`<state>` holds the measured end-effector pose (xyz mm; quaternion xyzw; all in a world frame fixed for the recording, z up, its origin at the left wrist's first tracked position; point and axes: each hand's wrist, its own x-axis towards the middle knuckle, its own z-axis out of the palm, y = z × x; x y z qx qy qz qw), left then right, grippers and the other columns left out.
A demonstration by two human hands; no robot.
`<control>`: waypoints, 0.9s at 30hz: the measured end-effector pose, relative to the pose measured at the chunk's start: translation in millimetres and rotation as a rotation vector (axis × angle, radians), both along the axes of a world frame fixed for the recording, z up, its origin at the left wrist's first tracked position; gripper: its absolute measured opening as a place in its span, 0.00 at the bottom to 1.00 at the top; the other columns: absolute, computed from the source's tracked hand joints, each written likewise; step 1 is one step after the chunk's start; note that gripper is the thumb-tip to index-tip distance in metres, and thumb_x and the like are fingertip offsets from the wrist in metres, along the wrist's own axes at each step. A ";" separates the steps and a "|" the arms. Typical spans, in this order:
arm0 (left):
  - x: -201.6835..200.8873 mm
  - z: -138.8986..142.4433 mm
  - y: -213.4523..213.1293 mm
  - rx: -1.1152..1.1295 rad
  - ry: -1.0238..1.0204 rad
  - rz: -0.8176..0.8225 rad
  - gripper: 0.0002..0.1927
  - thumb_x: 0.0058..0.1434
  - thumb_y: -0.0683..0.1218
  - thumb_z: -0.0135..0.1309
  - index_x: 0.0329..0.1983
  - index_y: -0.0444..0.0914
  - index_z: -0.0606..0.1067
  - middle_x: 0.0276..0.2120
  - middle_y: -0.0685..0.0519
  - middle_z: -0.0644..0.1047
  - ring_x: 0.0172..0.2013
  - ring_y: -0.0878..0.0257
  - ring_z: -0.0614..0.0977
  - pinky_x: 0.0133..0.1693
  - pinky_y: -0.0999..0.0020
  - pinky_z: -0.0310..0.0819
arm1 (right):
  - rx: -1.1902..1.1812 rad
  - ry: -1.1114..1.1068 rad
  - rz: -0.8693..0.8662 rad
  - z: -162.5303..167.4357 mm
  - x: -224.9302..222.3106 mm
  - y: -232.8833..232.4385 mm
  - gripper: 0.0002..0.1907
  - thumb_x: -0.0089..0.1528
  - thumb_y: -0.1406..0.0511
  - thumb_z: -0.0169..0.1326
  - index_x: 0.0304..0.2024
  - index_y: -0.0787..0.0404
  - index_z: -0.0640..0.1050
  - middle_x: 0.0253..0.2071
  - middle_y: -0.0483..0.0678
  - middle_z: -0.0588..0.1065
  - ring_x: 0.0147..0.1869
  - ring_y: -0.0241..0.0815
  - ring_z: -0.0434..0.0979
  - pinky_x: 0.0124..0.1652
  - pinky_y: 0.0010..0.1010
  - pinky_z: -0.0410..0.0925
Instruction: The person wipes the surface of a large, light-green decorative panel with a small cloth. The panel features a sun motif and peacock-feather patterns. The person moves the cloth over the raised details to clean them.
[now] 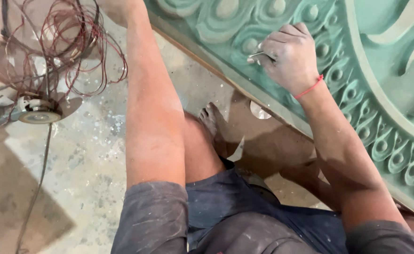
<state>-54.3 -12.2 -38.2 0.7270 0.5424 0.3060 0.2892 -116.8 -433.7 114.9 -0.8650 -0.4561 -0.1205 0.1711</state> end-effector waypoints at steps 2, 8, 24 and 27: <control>1.0 4.8 -2.5 -0.003 -0.007 -0.002 0.33 0.58 0.62 0.54 0.47 0.26 0.68 0.38 0.34 0.82 0.41 0.41 0.86 0.42 0.51 0.81 | 0.048 0.080 -0.004 3.2 1.0 5.3 0.06 0.57 0.66 0.67 0.34 0.59 0.81 0.39 0.45 0.79 0.46 0.46 0.77 0.49 0.38 0.69; 6.5 40.7 -24.7 -0.154 -0.044 0.102 0.35 0.59 0.64 0.52 0.48 0.26 0.66 0.38 0.34 0.82 0.41 0.39 0.85 0.43 0.50 0.80 | 0.054 0.056 0.129 -4.6 -8.6 26.5 0.05 0.54 0.68 0.63 0.32 0.55 0.81 0.35 0.46 0.75 0.40 0.46 0.76 0.45 0.36 0.69; -5.8 57.6 -42.1 -0.174 -0.055 0.067 0.44 0.61 0.69 0.45 0.57 0.23 0.62 0.44 0.34 0.81 0.44 0.40 0.85 0.46 0.49 0.79 | 0.044 0.029 0.203 12.7 -5.8 -13.9 0.06 0.58 0.64 0.63 0.32 0.57 0.78 0.37 0.44 0.76 0.40 0.46 0.78 0.41 0.39 0.72; -4.3 60.3 -44.4 -0.153 -0.053 0.071 0.46 0.59 0.69 0.47 0.58 0.23 0.61 0.44 0.33 0.80 0.44 0.40 0.85 0.46 0.50 0.79 | -0.005 0.004 0.155 17.0 -9.3 -12.5 0.05 0.56 0.65 0.62 0.33 0.56 0.80 0.36 0.45 0.75 0.41 0.47 0.78 0.41 0.40 0.72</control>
